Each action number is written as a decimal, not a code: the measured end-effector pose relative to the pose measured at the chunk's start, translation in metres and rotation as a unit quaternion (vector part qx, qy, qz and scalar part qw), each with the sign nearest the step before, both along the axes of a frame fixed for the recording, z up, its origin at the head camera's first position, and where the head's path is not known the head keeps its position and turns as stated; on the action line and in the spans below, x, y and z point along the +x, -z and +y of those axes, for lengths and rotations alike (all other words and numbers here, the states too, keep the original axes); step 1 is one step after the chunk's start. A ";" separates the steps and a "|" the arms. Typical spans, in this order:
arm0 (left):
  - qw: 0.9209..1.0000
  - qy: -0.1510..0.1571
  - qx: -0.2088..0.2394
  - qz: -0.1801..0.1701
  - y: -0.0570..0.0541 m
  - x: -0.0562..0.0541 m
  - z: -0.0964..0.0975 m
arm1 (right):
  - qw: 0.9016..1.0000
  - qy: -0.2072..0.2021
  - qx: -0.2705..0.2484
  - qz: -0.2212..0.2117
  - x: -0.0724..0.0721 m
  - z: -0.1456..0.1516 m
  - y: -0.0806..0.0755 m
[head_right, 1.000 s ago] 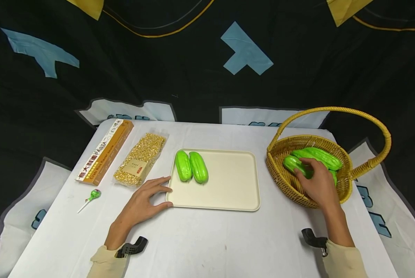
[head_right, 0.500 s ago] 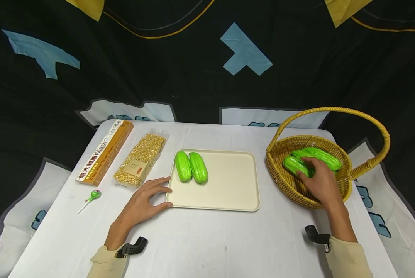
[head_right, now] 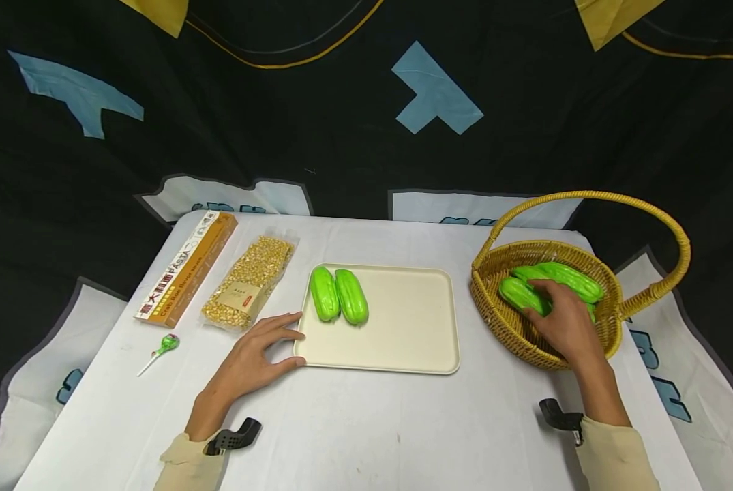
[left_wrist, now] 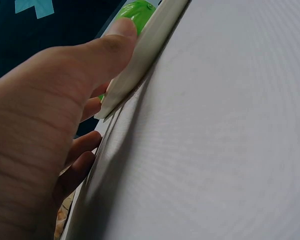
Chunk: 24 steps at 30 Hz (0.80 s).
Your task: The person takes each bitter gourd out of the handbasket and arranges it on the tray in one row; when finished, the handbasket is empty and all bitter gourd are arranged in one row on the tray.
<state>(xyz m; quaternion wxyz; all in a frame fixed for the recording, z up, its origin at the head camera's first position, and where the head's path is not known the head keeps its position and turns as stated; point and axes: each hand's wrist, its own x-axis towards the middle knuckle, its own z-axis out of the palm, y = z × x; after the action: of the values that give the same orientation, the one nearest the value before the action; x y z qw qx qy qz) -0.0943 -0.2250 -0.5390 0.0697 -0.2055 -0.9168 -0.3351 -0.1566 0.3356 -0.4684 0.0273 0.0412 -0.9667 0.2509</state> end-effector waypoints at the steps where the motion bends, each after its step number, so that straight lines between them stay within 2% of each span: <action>1: 1.000 0.000 -0.001 0.000 0.000 0.000 0.000 | 1.000 -0.005 0.001 -0.001 -0.001 0.000 0.000; 7: 1.000 0.002 -0.001 0.001 0.000 0.000 0.001 | 1.000 -0.025 0.011 -0.008 -0.005 0.001 0.002; 24: 1.000 0.000 0.003 -0.002 -0.002 0.001 0.001 | 0.999 -0.029 0.022 -0.020 -0.006 -0.002 0.002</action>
<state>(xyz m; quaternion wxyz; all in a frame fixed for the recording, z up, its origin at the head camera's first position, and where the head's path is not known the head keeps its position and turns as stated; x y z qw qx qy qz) -0.0931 -0.2241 -0.5366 0.0687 -0.2048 -0.9160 -0.3381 -0.1622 0.3341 -0.4702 -0.0007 0.0646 -0.9708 0.2310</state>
